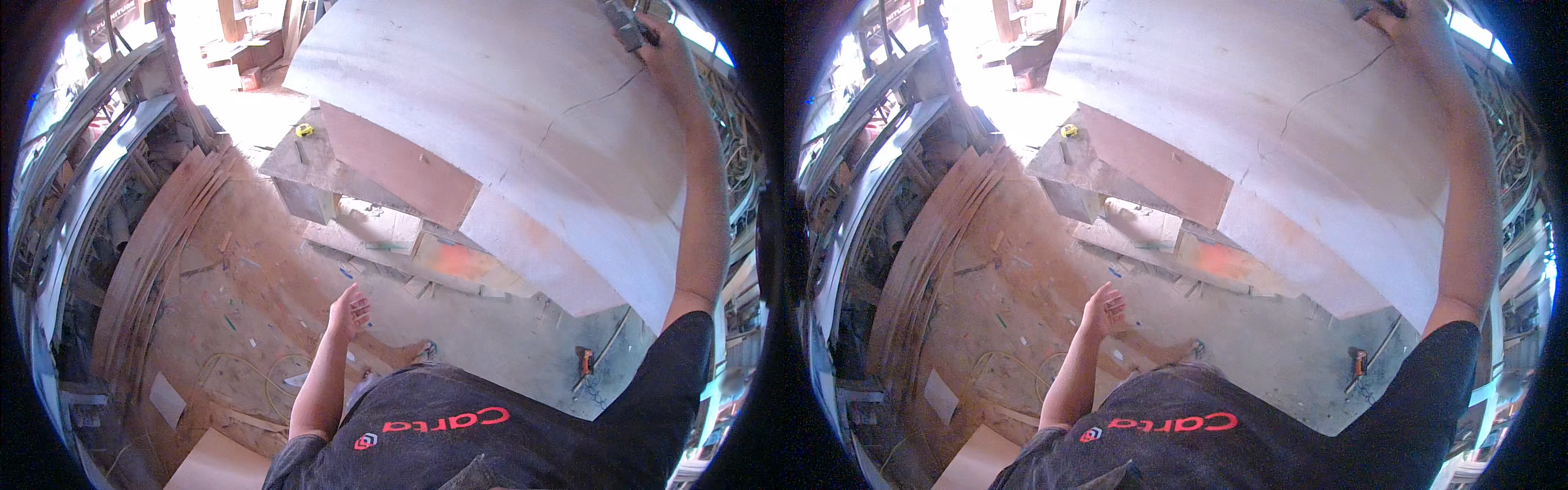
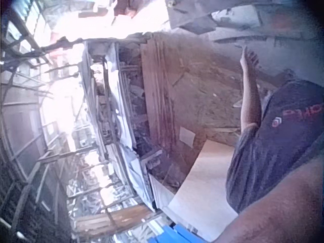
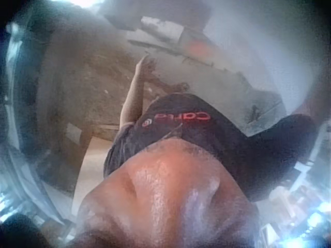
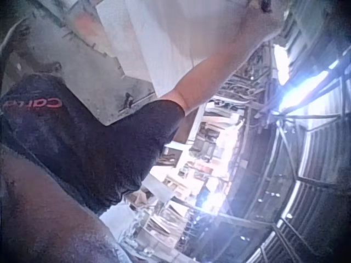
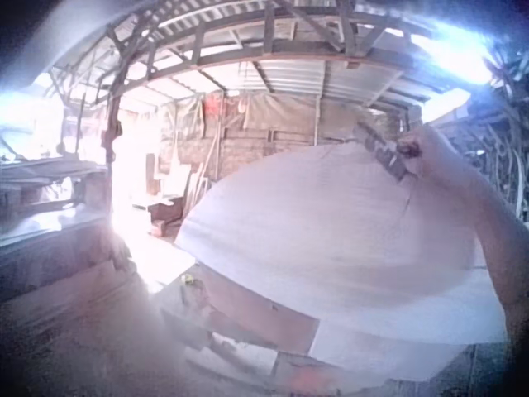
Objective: The person applies glue to the edges of a rectangular wooden piece, then staples it to a larger curved wooden panel. They flip the panel and continue stapling along the seam, then use a hammer to tap the joined area. The work occurs on a cluttered workshop table with various tools and wood pieces nearby.
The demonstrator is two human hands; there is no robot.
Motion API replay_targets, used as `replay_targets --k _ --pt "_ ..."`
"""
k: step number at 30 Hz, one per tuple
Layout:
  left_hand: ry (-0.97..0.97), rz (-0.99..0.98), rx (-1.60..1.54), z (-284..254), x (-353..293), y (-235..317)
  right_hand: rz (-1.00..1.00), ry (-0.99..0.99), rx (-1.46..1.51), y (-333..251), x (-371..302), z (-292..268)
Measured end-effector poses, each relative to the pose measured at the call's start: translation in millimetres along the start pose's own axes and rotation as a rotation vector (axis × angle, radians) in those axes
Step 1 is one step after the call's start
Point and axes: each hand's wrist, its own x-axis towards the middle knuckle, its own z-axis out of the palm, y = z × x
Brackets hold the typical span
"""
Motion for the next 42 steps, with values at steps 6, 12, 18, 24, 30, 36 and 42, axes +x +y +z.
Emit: replay_targets --k 6,12,18,24,30,36,42 --pt "-0.13 -0.114 -0.119 8.7 33.0 -26.6 0.115 -0.037 0.16 -15.4 -7.6 -42.2" --pt "-0.186 -0.061 -0.265 43.5 74.5 -30.3 0.213 0.026 0.29 -23.3 -6.9 -50.0" --pt "-0.153 0.0 -0.348 73.3 111.3 -46.3 0.144 -0.173 0.266 -15.1 4.3 -14.0" --pt "-0.17 0.109 -0.589 115.4 151.0 -49.9 0.074 -0.252 0.455 3.9 3.8 82.9" --pt "-0.107 0.097 -0.677 87.4 190.5 -69.7 0.127 -0.18 0.674 45.6 -8.3 234.4" --pt "0.044 0.061 -0.702 119.8 170.2 -71.9 0.272 -0.389 1.038 50.1 19.8 335.9" --pt "0.137 0.063 -0.639 128.9 121.8 -72.1 0.294 -0.713 0.741 78.7 20.7 524.9"
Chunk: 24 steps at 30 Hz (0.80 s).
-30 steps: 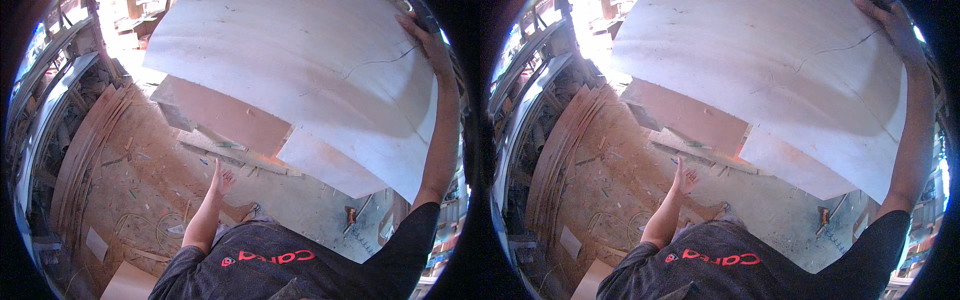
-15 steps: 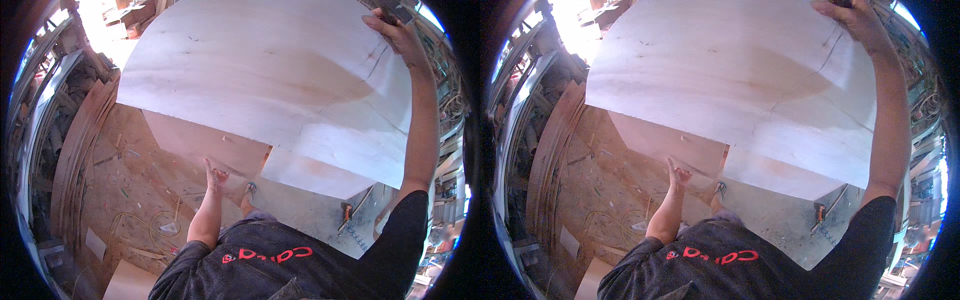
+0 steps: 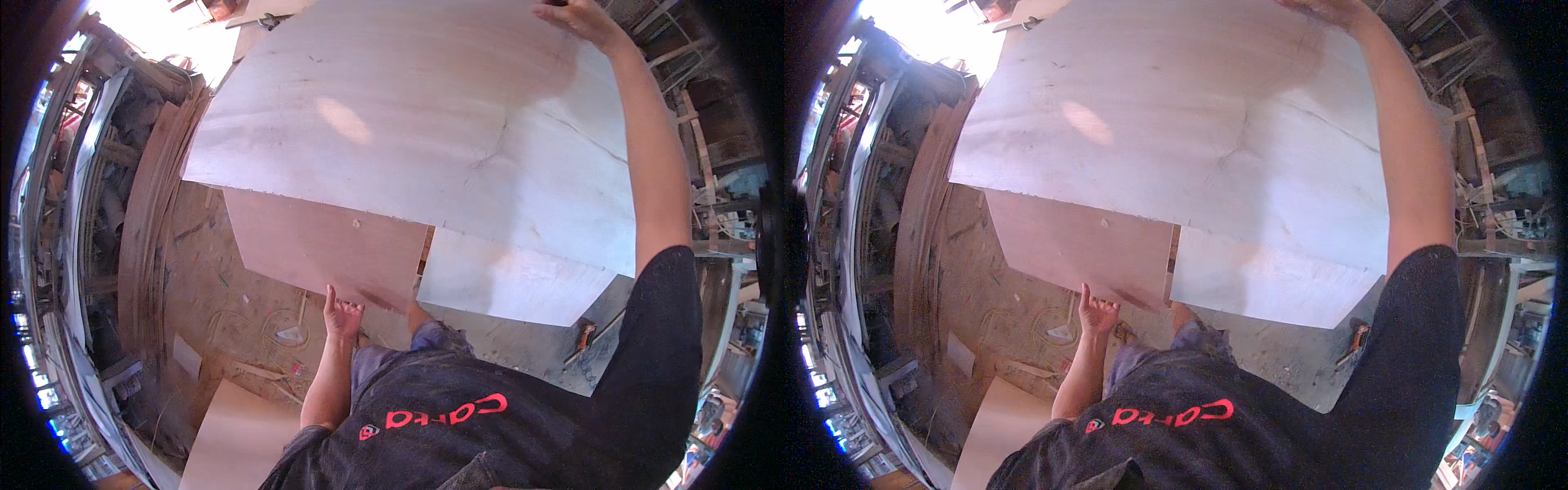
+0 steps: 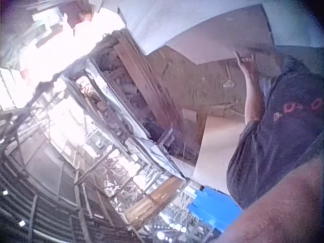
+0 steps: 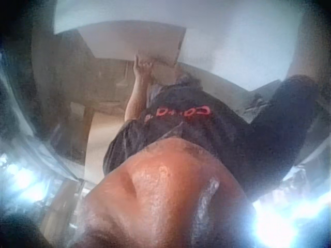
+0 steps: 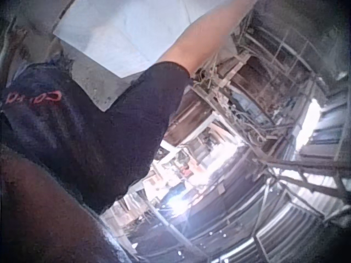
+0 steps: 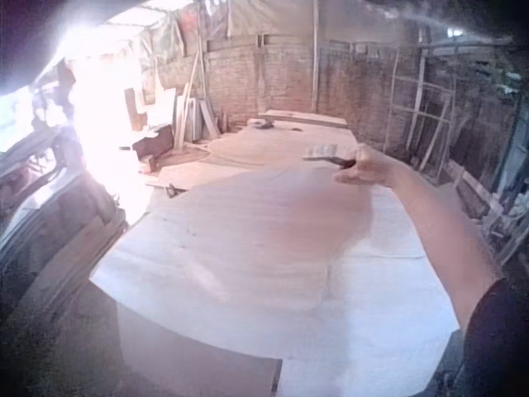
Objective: The person applies glue to the edges of a rectangular wooden piece, then staples it to a larger curved wooden panel. They flip the panel and continue stapling along the seam, then use a hammer to tap the joined area. The work occurs on a cluttered workshop table with various tools and wood pieces nearby.
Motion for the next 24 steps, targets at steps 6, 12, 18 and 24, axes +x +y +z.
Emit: replay_targets --k 6,12,18,24 --pt "0.076 0.023 -0.039 -8.8 -36.2 3.8 -0.004 -0.232 0.012 110.8 94.7 129.3" --pt "0.164 0.097 0.009 11.4 -75.5 11.9 0.026 -0.231 -0.086 171.5 107.5 215.8" --pt "0.183 0.147 0.113 21.0 -108.2 21.1 0.088 0.002 -0.361 120.4 37.1 224.8" --pt "0.143 0.109 0.145 52.2 -91.0 27.7 0.253 -0.195 -0.1 112.6 -151.1 159.9"
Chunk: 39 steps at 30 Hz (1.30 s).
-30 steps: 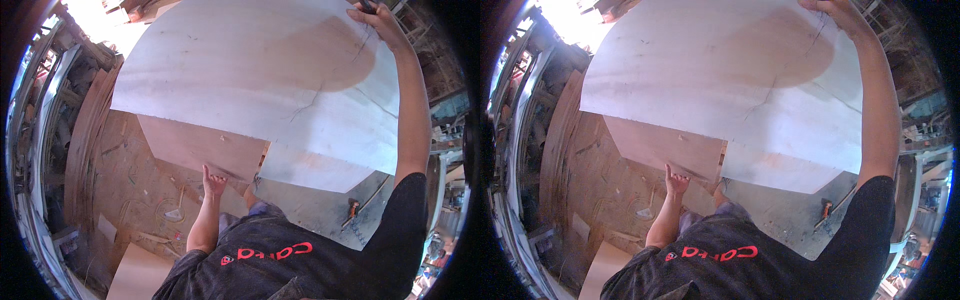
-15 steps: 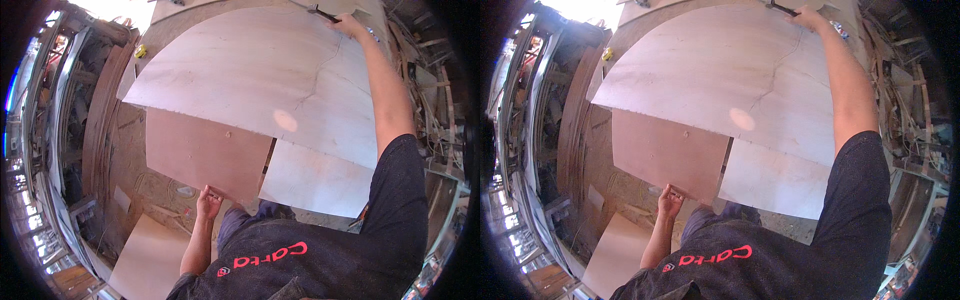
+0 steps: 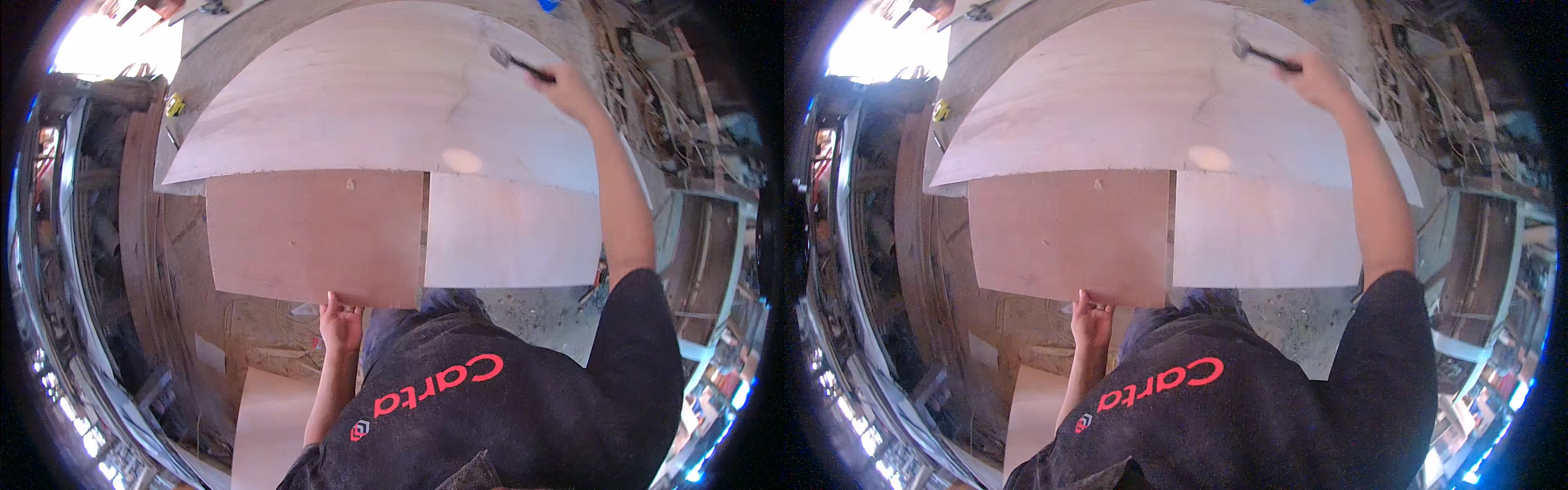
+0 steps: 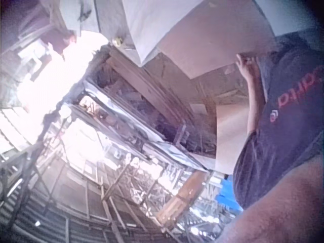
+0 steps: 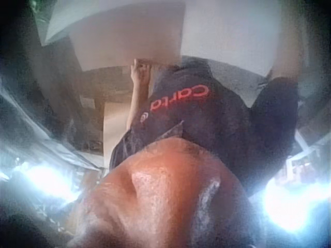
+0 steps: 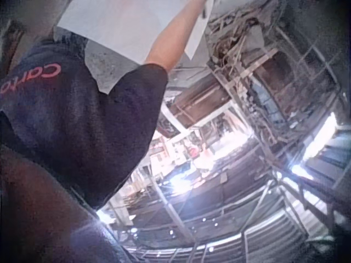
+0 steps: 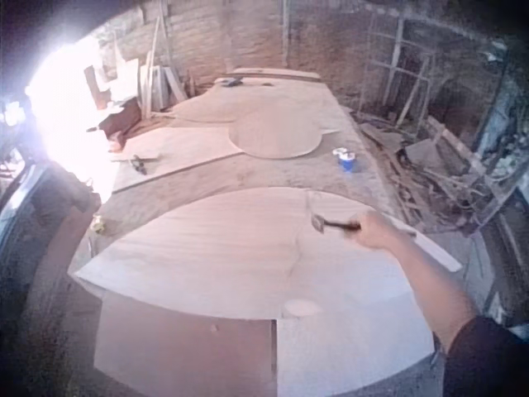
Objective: The person applies glue to the edges of a rectangular wooden piece, then staples it to a larger curved wooden panel. They flip the panel and continue stapling along the seam, then use a hammer to tap the joined area. The work occurs on a cluttered workshop table with various tools and wood pieces nearby.
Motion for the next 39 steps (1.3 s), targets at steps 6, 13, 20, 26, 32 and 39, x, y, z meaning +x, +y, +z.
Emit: replay_targets --k 6,13,20,26,32,39 --pt "-0.131 0.006 -0.009 14.1 72.1 17.8 0.475 -0.078 0.607 2.1 -224.5 0.5" --pt "-0.192 -0.408 0.345 27.2 73.0 59.4 0.624 0.471 1.439 -58.2 -367.9 57.1" --pt "-0.698 -0.331 1.397 98.2 -18.4 57.9 0.904 0.544 1.231 -19.2 -396.5 122.2" --pt "-1.141 0.502 1.591 220.4 -9.7 -25.8 0.854 0.552 0.382 85.7 -359.6 118.8" --pt "-1.222 0.876 1.881 258.7 -3.6 -110.2 0.644 0.542 0.668 151.6 -327.0 135.6" --pt "-1.073 0.882 1.85 263.8 5.0 -140.6 0.652 0.421 0.575 144.2 -326.5 135.8"
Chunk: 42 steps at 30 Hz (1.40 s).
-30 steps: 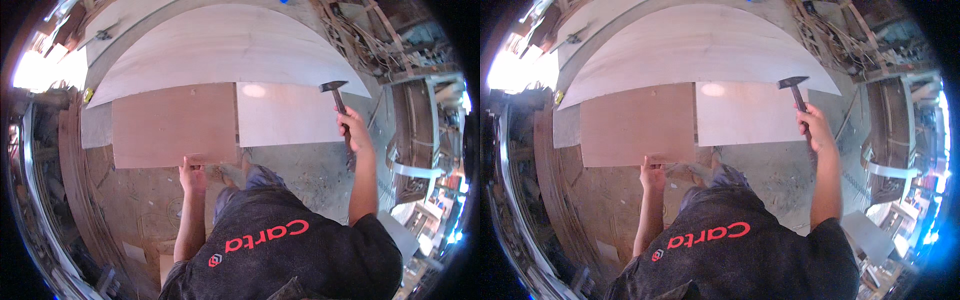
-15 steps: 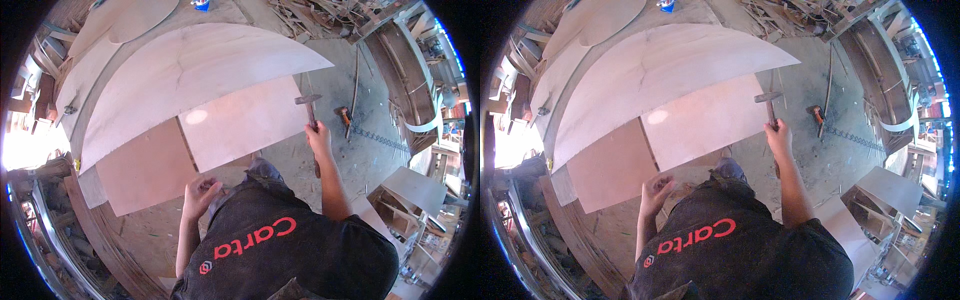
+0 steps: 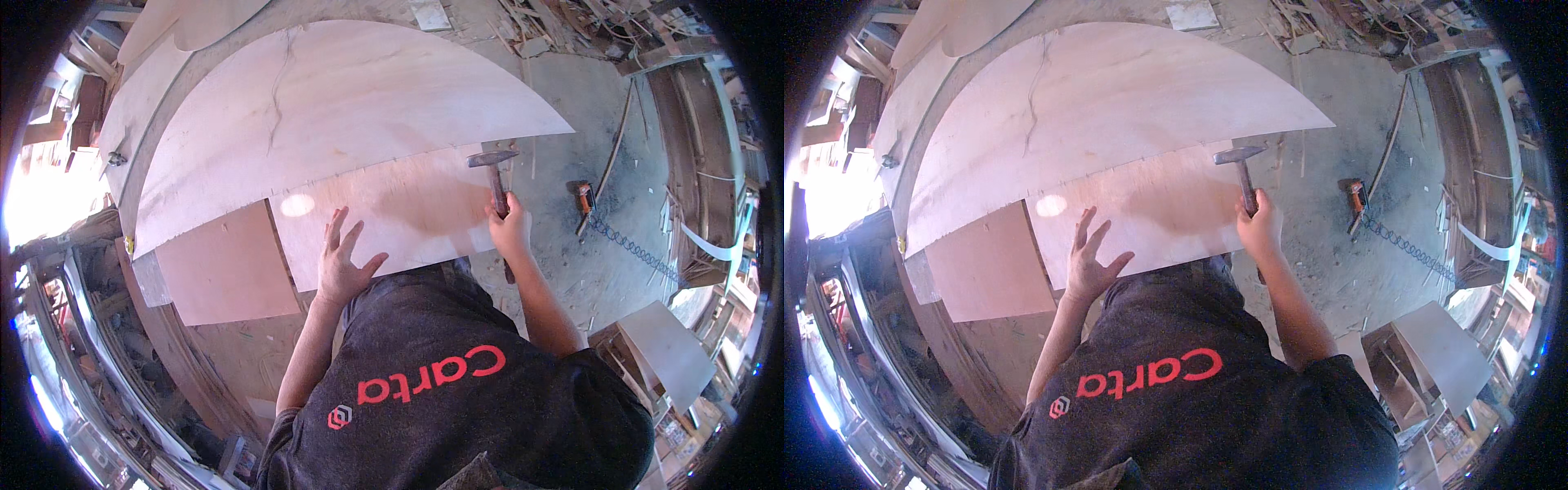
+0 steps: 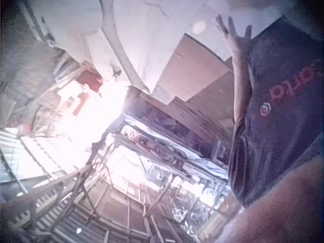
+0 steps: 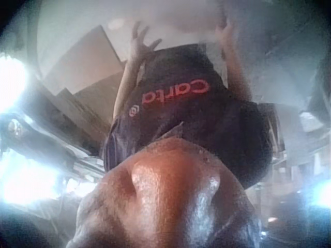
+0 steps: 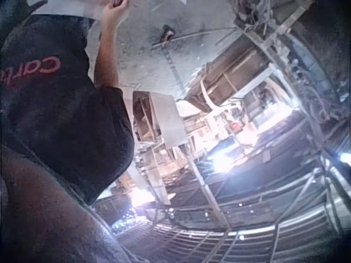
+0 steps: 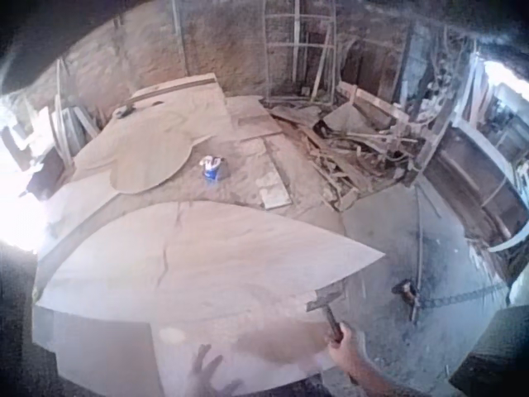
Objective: The person applies glue to the edges of a rectangular wooden piece, then staples it to a larger curved wooden panel. They flip the panel and continue stapling along the seam, then use a hammer to tap the joined area. The work occurs on a cluttered workshop table with various tools and wood pieces nearby.
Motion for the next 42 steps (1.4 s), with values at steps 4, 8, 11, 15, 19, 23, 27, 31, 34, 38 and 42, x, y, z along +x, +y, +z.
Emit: replay_targets --k 4,8,11,15,19,23,27,31,34,38,42 --pt "0.06 -0.03 0.049 11.4 10.1 4.3 -0.004 -0.023 0.065 -0.8 -1.3 1.0" --pt "0.108 0.011 0.132 25.9 25.1 0.8 -0.008 -0.089 0.155 -14.8 -2.1 9.6" --pt "0.135 -0.005 0.219 33.9 39.6 -16.0 -0.088 -0.093 0.091 -16.3 7.0 16.2" --pt "0.102 -0.009 0.351 42.9 51.3 -40.1 0.085 -0.161 0.082 -64.1 20.8 -2.7" --pt "0.155 0.029 0.324 52.8 50.6 -46.2 -0.233 -0.02 -0.277 -50.2 30.5 -4.4" --pt "0.16 0.024 0.326 53.9 50.0 -46.8 -0.397 0.036 -0.316 -52.4 34.4 5.9" --pt "0.18 0.019 0.344 55.6 48.5 -48.9 -0.537 0.203 -0.175 -73.8 26.2 13.4" --pt "0.155 -0.015 0.335 53.6 48.4 -44.8 -0.43 0.108 -0.292 -50.2 20.6 31.9" --pt "0.156 -0.01 0.334 52.4 53.9 -44.5 -0.396 0.029 -0.313 -36.7 37.6 35.8" --pt "0.152 -0.01 0.345 51.9 50.4 -46.0 -0.453 0.025 -0.253 -43.5 40.6 22.6" --pt "0.175 0.006 0.337 53.2 49.7 -46.1 -0.493 0.145 -0.1 -72.2 32.5 6.3"
